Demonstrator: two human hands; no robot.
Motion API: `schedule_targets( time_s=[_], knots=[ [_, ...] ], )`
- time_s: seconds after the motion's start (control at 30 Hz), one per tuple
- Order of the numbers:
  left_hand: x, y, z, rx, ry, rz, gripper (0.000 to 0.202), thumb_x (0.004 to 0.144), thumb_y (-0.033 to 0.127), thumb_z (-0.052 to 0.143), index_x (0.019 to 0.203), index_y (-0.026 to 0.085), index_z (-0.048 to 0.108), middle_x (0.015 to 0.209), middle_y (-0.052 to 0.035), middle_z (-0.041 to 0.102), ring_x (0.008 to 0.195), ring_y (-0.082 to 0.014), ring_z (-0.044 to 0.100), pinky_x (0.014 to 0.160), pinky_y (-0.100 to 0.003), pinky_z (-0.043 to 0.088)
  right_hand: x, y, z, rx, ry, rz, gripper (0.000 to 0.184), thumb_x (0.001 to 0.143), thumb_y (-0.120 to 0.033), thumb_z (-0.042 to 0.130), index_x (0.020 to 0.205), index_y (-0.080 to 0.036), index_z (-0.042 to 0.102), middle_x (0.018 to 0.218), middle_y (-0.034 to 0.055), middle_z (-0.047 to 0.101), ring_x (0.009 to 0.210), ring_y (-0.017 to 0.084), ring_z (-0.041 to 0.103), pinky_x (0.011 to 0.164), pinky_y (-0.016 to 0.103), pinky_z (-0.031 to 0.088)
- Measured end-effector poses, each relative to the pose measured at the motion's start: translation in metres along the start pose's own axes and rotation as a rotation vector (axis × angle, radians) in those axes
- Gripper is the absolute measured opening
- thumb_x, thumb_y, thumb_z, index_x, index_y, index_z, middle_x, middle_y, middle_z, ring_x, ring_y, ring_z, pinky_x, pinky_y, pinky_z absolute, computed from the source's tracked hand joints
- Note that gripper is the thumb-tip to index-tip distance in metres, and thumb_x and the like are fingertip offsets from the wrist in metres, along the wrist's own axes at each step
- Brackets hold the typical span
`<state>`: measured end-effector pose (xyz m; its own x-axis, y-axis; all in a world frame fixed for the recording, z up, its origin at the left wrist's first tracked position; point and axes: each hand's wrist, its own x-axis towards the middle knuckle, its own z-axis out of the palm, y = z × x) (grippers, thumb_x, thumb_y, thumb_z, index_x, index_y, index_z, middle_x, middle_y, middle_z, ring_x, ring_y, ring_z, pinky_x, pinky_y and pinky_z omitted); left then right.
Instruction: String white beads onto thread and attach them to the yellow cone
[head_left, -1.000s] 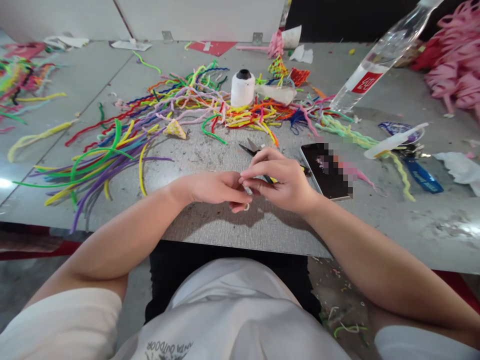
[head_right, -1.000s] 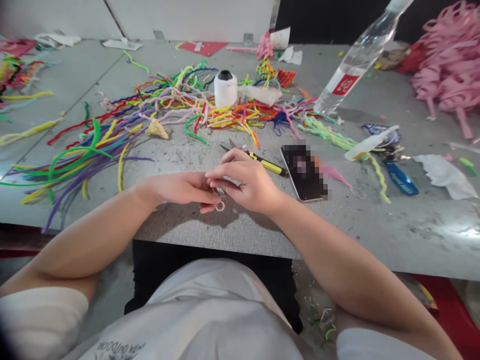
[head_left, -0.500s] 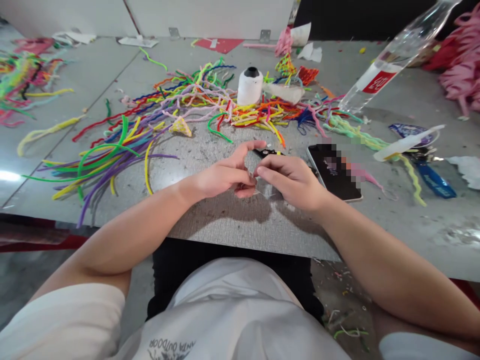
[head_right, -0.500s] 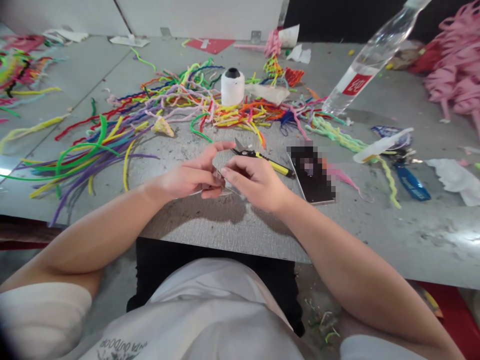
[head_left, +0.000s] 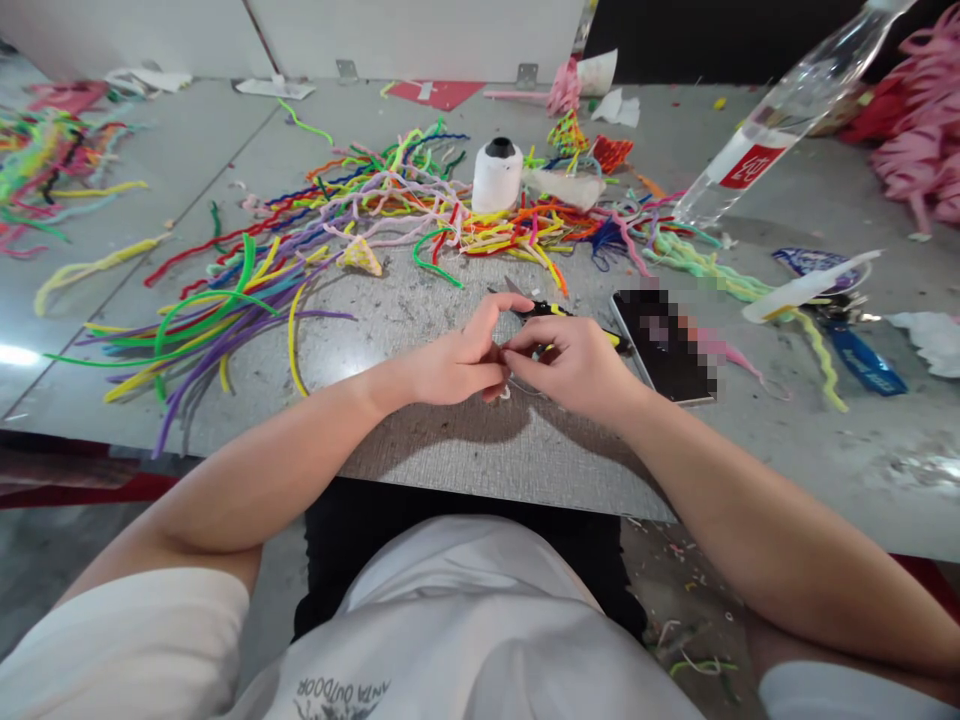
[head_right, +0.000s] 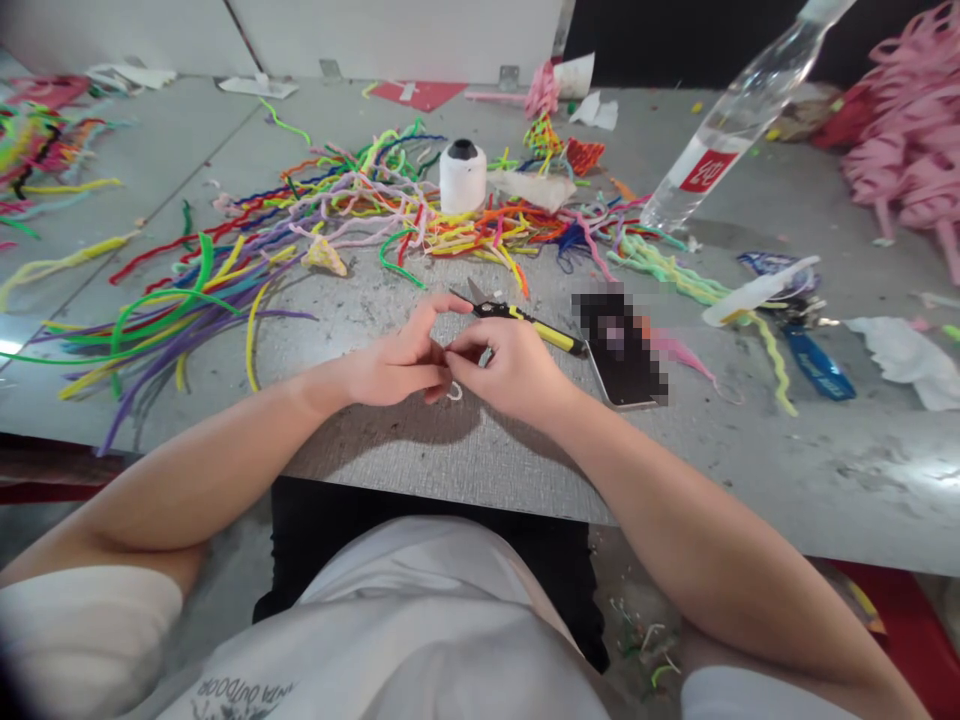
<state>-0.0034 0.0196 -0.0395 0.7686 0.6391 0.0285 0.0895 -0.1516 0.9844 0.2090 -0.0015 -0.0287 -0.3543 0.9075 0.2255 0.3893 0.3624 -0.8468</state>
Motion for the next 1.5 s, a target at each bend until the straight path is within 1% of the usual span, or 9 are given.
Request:
schedule_targets(
  time_s=[0.17, 0.3, 0.6, 0.73, 0.93, 1.07, 1.2, 1.37, 1.5],
  knots=[
    [0.004, -0.004, 0.001, -0.092, 0.072, 0.022, 0.073, 0.097, 0.016, 0.060, 0.157, 0.025, 0.021, 0.067, 0.0087, 0.068, 0.059, -0.0145, 0.070, 0.059, -0.028, 0.047, 0.001, -0.001, -0.001, 0.052, 0.043, 0.062, 0.016, 0.091, -0.033, 0.077, 0.081, -0.020, 0.080, 0.079, 0.0046, 0.080, 0.067, 0.018, 0.066, 0.062, 0.035, 0.049],
    [0.007, -0.003, -0.002, -0.124, 0.117, 0.029, 0.075, 0.099, 0.023, 0.063, 0.161, 0.024, 0.020, 0.071, 0.0072, 0.072, 0.061, -0.0140, 0.070, 0.059, -0.028, 0.048, 0.003, 0.000, -0.001, 0.270, 0.057, 0.176, 0.021, 0.086, -0.040, 0.083, 0.086, -0.021, 0.076, 0.068, 0.0001, 0.069, 0.054, 0.013, 0.054, 0.051, 0.031, 0.041],
    [0.008, 0.004, -0.004, -0.287, 0.063, 0.083, 0.069, 0.105, 0.033, 0.062, 0.160, 0.021, 0.022, 0.083, -0.0002, 0.081, 0.071, -0.0148, 0.074, 0.065, -0.029, 0.057, 0.004, 0.002, 0.002, 0.761, 0.062, 0.389, 0.018, 0.079, -0.029, 0.083, 0.085, -0.023, 0.067, 0.069, -0.0025, 0.062, 0.059, 0.015, 0.061, 0.049, 0.028, 0.042],
    [0.008, 0.007, -0.004, -0.335, 0.090, 0.050, 0.068, 0.104, 0.031, 0.061, 0.160, 0.020, 0.025, 0.081, -0.0010, 0.082, 0.072, -0.0163, 0.076, 0.064, -0.028, 0.056, 0.003, 0.003, 0.001, 0.684, 0.055, 0.227, 0.012, 0.085, -0.030, 0.079, 0.086, -0.024, 0.068, 0.070, -0.0027, 0.064, 0.059, 0.015, 0.063, 0.052, 0.030, 0.046],
    [0.009, 0.011, -0.006, -0.315, 0.172, 0.007, 0.065, 0.098, 0.023, 0.060, 0.157, 0.020, 0.032, 0.073, 0.0033, 0.077, 0.061, -0.0139, 0.070, 0.062, -0.028, 0.051, 0.000, 0.007, 0.003, 0.036, 0.167, -0.317, 0.008, 0.094, -0.025, 0.071, 0.089, -0.025, 0.076, 0.093, 0.0064, 0.077, 0.087, 0.021, 0.073, 0.065, 0.034, 0.056],
    [0.008, 0.012, -0.008, -0.312, 0.206, 0.030, 0.067, 0.097, 0.023, 0.061, 0.156, 0.018, 0.030, 0.071, 0.0055, 0.075, 0.064, -0.0135, 0.069, 0.065, -0.028, 0.050, 0.000, 0.011, 0.004, -0.083, 0.206, -0.434, 0.016, 0.098, -0.023, 0.068, 0.097, -0.024, 0.084, 0.107, 0.0106, 0.083, 0.091, 0.022, 0.077, 0.073, 0.038, 0.063],
    [0.008, 0.012, -0.009, -0.287, 0.206, 0.033, 0.073, 0.098, 0.022, 0.059, 0.163, 0.016, 0.025, 0.072, 0.0044, 0.075, 0.066, -0.0138, 0.070, 0.067, -0.029, 0.051, -0.001, 0.010, 0.005, 0.029, 0.184, -0.317, 0.016, 0.097, -0.025, 0.072, 0.098, -0.025, 0.088, 0.108, 0.0104, 0.086, 0.100, 0.025, 0.081, 0.069, 0.036, 0.064],
    [0.007, 0.010, -0.008, -0.106, 0.223, 0.084, 0.093, 0.101, 0.021, 0.063, 0.176, 0.022, 0.009, 0.077, 0.0023, 0.073, 0.072, -0.0166, 0.074, 0.066, -0.029, 0.051, -0.001, 0.006, 0.007, 0.267, 0.135, -0.058, 0.010, 0.087, -0.033, 0.084, 0.084, -0.025, 0.087, 0.089, 0.0057, 0.083, 0.078, 0.021, 0.077, 0.059, 0.032, 0.058],
    [0.004, 0.010, -0.008, -0.024, 0.238, 0.113, 0.093, 0.096, 0.015, 0.071, 0.175, 0.026, 0.024, 0.092, -0.0024, 0.072, 0.075, -0.0169, 0.075, 0.067, -0.029, 0.051, 0.000, 0.008, 0.006, 0.300, 0.145, 0.092, 0.019, 0.078, -0.036, 0.093, 0.079, -0.022, 0.081, 0.074, 0.0034, 0.079, 0.066, 0.018, 0.070, 0.054, 0.032, 0.051]
  ],
)
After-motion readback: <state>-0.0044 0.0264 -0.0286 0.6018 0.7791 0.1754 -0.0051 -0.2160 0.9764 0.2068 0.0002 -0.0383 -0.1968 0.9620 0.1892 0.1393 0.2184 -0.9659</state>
